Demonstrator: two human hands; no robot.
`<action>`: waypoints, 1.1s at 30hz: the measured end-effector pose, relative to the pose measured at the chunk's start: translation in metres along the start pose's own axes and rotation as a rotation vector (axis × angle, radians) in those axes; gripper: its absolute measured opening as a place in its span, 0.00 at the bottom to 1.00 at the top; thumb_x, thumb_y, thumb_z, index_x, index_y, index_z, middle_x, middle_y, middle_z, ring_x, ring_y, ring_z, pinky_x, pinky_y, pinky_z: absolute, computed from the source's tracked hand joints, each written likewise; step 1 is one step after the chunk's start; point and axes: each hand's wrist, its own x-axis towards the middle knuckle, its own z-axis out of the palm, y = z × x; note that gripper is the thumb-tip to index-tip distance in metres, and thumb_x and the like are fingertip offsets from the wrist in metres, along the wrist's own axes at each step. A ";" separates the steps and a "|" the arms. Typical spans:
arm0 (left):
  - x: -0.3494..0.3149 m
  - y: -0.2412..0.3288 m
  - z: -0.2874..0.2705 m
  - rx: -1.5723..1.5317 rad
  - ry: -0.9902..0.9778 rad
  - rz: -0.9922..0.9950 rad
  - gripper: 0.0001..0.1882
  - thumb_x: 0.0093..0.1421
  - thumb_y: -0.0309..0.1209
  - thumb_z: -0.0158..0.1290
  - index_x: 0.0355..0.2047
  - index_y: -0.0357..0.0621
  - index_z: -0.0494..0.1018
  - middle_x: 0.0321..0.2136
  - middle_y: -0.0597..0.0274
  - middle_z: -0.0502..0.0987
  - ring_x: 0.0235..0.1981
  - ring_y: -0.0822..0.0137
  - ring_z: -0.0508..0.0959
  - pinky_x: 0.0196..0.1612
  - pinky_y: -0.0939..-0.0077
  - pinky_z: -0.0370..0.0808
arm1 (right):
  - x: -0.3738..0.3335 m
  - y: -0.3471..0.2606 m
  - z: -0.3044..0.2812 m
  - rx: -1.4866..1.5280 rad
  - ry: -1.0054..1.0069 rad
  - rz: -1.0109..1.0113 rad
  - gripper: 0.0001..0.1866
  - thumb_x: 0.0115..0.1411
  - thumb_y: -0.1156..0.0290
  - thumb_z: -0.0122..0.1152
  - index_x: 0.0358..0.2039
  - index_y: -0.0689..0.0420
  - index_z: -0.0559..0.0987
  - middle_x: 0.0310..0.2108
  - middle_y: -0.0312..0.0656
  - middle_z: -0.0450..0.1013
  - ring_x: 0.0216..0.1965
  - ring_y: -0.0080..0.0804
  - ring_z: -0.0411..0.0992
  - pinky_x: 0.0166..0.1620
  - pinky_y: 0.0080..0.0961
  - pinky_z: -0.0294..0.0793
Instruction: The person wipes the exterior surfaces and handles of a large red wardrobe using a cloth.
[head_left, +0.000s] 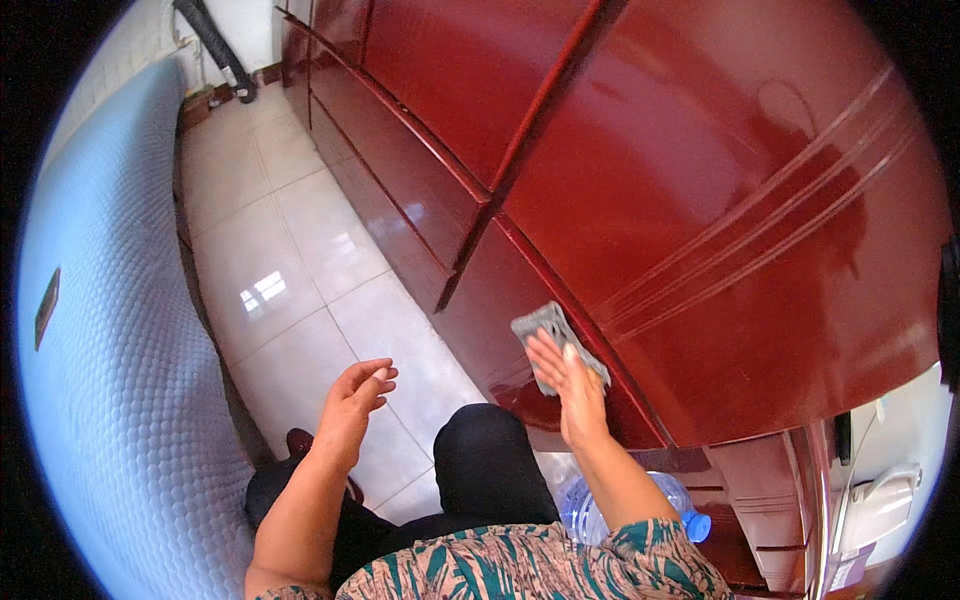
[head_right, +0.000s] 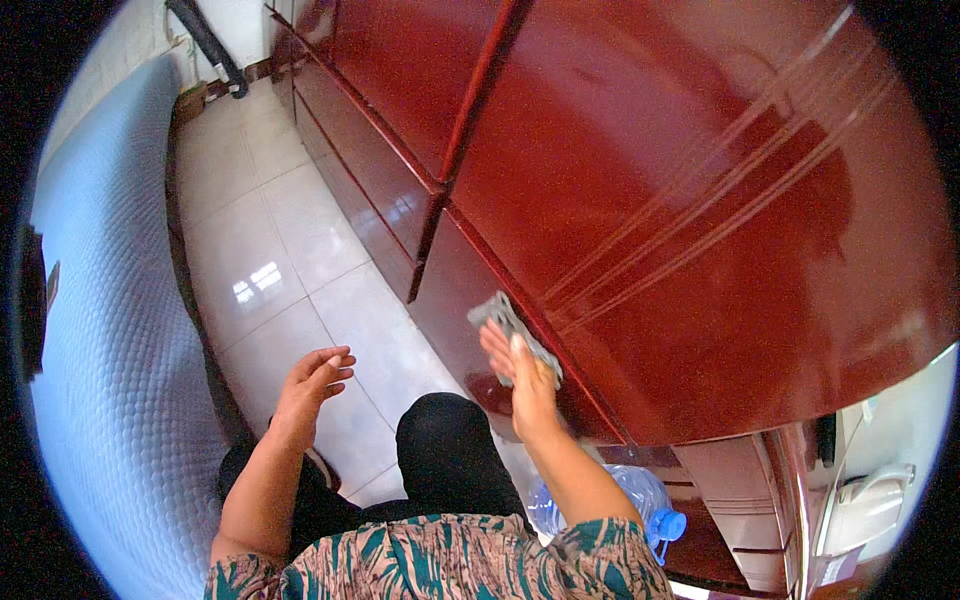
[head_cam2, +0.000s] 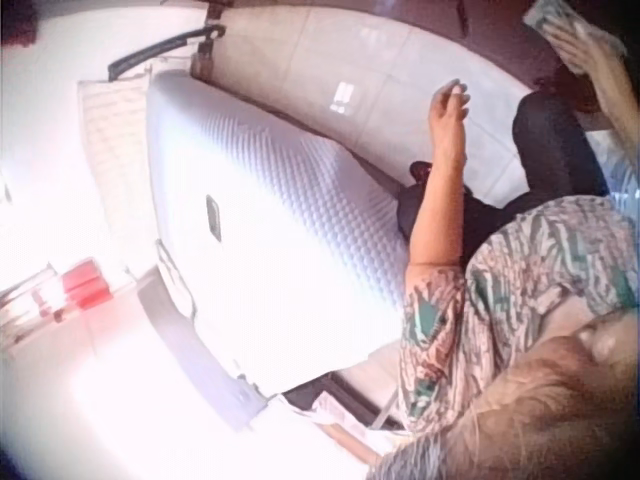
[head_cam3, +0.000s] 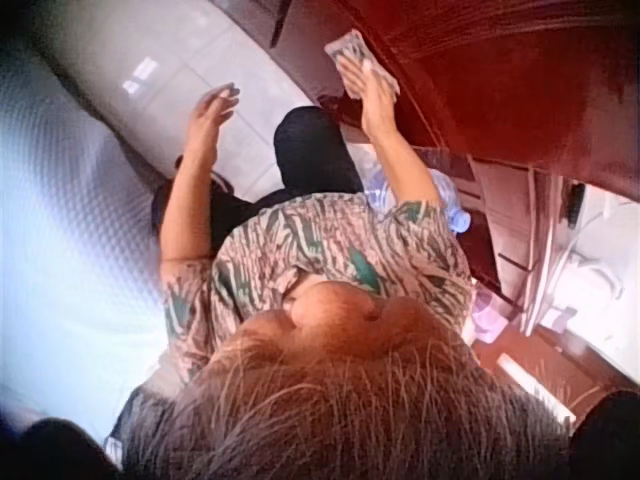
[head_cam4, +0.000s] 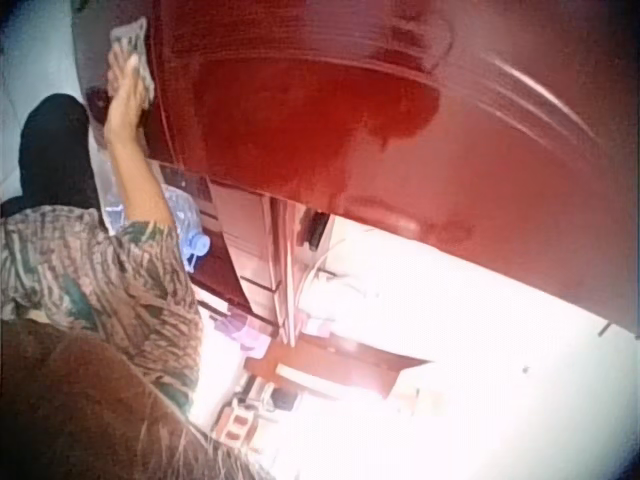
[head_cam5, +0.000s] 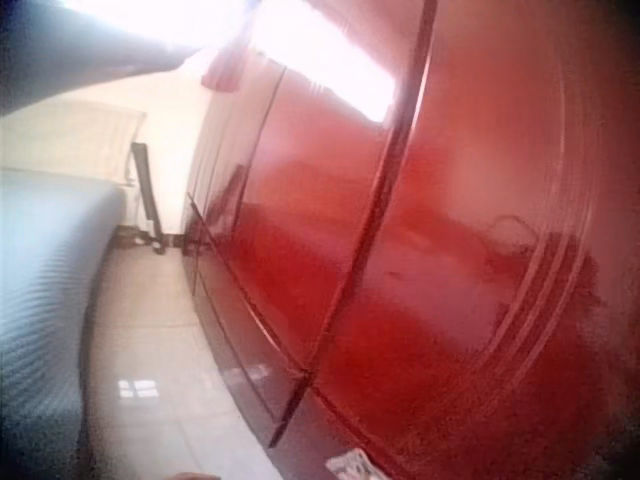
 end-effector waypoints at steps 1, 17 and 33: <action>0.001 -0.001 0.000 -0.001 0.001 0.001 0.21 0.63 0.41 0.48 0.52 0.40 0.69 0.47 0.57 0.74 0.49 0.65 0.72 0.53 0.69 0.65 | 0.015 -0.001 0.011 0.011 -0.026 -0.013 0.29 0.70 0.52 0.31 0.59 0.61 0.67 0.56 0.48 0.68 0.58 0.34 0.66 0.58 0.30 0.62; -0.001 0.010 0.007 -0.099 -0.054 0.016 0.20 0.65 0.39 0.47 0.52 0.41 0.69 0.47 0.58 0.74 0.50 0.65 0.72 0.54 0.69 0.65 | 0.157 0.146 0.063 -0.200 -0.389 0.265 0.34 0.64 0.52 0.48 0.67 0.48 0.54 0.65 0.46 0.56 0.66 0.41 0.51 0.63 0.45 0.48; -0.003 0.007 0.003 -0.215 -0.045 -0.054 0.18 0.65 0.34 0.48 0.52 0.40 0.69 0.48 0.58 0.74 0.50 0.65 0.71 0.57 0.70 0.64 | 0.127 0.220 0.049 -0.148 -0.186 0.650 0.43 0.64 0.40 0.39 0.66 0.63 0.49 0.64 0.54 0.54 0.66 0.45 0.51 0.66 0.39 0.46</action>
